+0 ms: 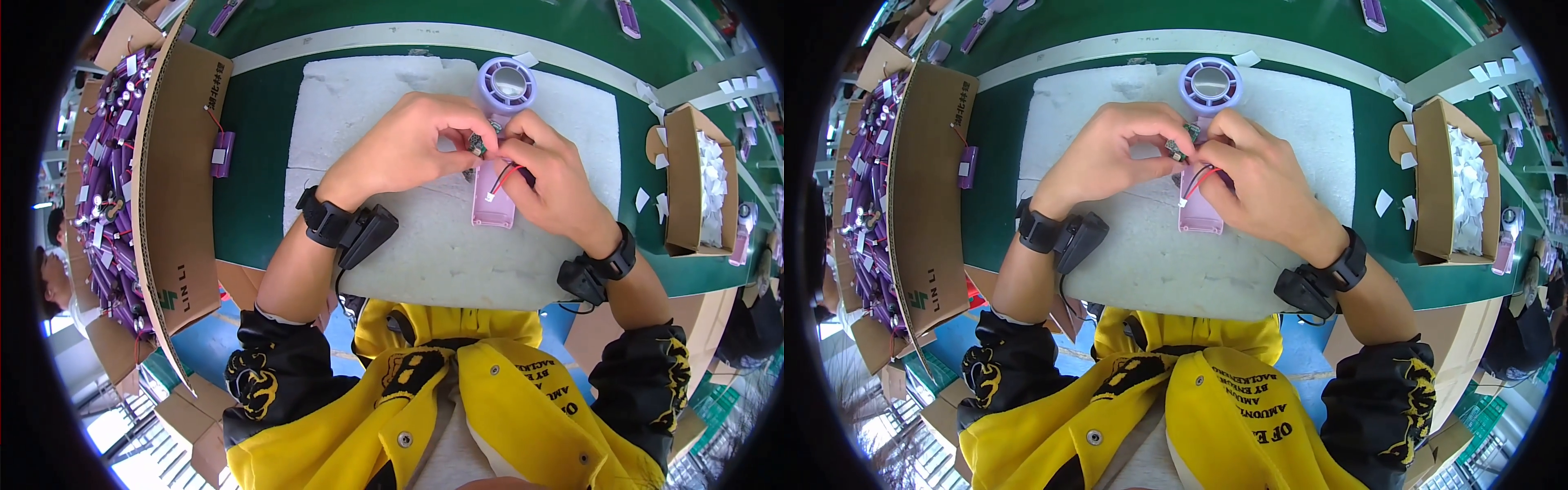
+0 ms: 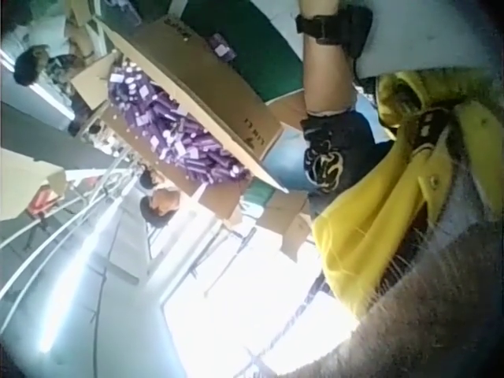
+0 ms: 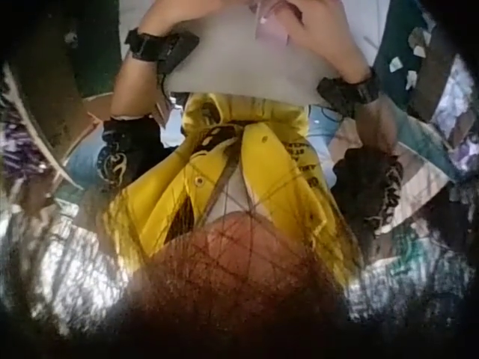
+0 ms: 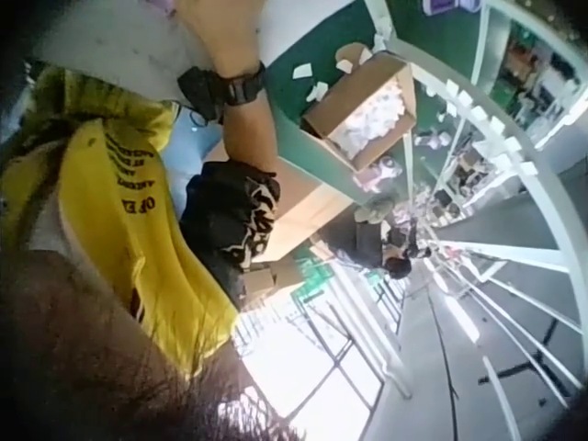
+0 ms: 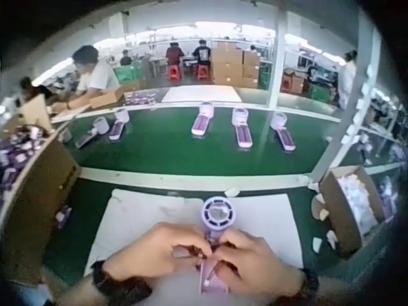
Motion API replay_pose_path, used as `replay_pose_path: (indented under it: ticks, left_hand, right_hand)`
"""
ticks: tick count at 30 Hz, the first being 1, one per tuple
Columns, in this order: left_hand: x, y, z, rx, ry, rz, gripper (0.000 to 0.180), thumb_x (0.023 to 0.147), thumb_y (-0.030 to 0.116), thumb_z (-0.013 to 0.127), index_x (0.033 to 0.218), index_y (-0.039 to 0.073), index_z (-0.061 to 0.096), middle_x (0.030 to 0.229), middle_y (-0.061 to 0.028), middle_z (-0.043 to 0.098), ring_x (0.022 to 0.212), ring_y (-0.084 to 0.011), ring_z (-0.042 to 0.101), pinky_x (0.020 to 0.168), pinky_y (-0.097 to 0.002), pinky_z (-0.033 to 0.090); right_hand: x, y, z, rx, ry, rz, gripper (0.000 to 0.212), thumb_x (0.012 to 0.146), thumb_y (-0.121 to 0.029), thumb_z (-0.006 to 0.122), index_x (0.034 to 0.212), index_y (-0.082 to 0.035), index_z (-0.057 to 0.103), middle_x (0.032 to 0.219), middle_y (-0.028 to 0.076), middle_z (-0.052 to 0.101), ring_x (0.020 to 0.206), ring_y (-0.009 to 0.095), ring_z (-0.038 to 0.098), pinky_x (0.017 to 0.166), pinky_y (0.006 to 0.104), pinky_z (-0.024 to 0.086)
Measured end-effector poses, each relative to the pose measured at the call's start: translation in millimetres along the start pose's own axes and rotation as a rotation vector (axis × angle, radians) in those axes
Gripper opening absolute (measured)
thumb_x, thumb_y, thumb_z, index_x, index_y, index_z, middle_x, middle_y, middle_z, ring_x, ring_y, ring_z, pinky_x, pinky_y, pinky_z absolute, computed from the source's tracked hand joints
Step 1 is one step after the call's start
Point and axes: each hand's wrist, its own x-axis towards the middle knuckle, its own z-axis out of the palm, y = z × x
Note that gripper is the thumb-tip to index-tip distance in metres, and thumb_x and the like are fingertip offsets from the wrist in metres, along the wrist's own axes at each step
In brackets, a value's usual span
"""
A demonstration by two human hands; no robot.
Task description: Assembling small handheld fans by inserting internal components like a PCB and batteries into the plastic housing.
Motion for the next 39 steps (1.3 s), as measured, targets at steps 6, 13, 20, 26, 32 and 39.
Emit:
replay_pose_path:
  ticks: [6,13,20,26,32,39]
  left_hand:
    - [-1.6,-5.5,1.9,-0.095,0.021,0.022,0.025,0.077,-0.008,0.066,0.099,0.004,0.067,0.092,-0.0056,0.067,0.085,-0.0182,0.063,0.076,-0.0302,0.053]
    - [-0.6,-0.3,2.5,-0.015,-0.016,0.04,0.019,0.078,-0.002,0.069,0.096,0.003,0.067,0.089,-0.0052,0.066,0.082,-0.017,0.062,0.073,-0.0296,0.052]
    - [1.3,-4.4,6.3,0.017,0.025,0.064,0.012,0.086,0.012,0.071,0.088,0.002,0.065,0.077,-0.0033,0.06,0.068,-0.0127,0.053,0.061,-0.0271,0.044]
    - [1.0,-11.9,5.8,-0.096,0.072,-0.038,0.029,0.094,0.026,0.067,0.081,0.0,0.063,0.064,-0.0032,0.051,0.059,-0.0106,0.041,0.053,-0.0283,0.034]
    - [1.5,-9.9,2.8,-0.019,0.051,0.029,0.028,0.095,0.021,0.065,0.08,-0.002,0.062,0.069,-0.0047,0.054,0.063,-0.0124,0.044,0.057,-0.0288,0.037]
    - [-1.2,-7.7,0.5,-0.069,-0.005,-0.015,0.028,0.094,0.023,0.066,0.081,-0.002,0.064,0.065,-0.0041,0.052,0.061,-0.0108,0.042,0.054,-0.0285,0.036]
  right_hand:
    - [-0.4,1.2,-1.6,0.084,0.056,0.033,0.019,0.079,0.009,0.053,0.094,0.004,0.063,0.09,0.012,0.055,0.074,0.024,0.058,0.065,0.032,0.048]
    - [2.3,-1.1,5.3,0.042,0.269,0.14,0.017,0.082,0.008,0.059,0.097,0.002,0.062,0.092,0.012,0.059,0.074,0.022,0.061,0.065,0.0296,0.05]
    - [0.4,0.4,3.7,-0.066,0.23,0.081,0.013,0.082,0.004,0.065,0.094,0.001,0.065,0.092,0.011,0.06,0.072,0.022,0.062,0.062,0.0302,0.051]
    - [-0.2,-4.7,-2.0,-0.156,0.125,0.041,0.005,0.084,-0.002,0.07,0.088,0.001,0.067,0.088,0.009,0.059,0.064,0.021,0.06,0.056,0.0304,0.049]
    - [-1.6,-1.6,-1.8,-0.016,0.017,-0.006,0.006,0.086,-0.005,0.07,0.085,0.001,0.067,0.083,0.008,0.056,0.058,0.017,0.056,0.051,0.0291,0.044]
    - [-1.2,-4.1,-2.0,0.182,0.008,0.084,0.006,0.087,-0.004,0.069,0.084,0.001,0.067,0.082,0.007,0.055,0.062,0.015,0.054,0.053,0.0277,0.042]
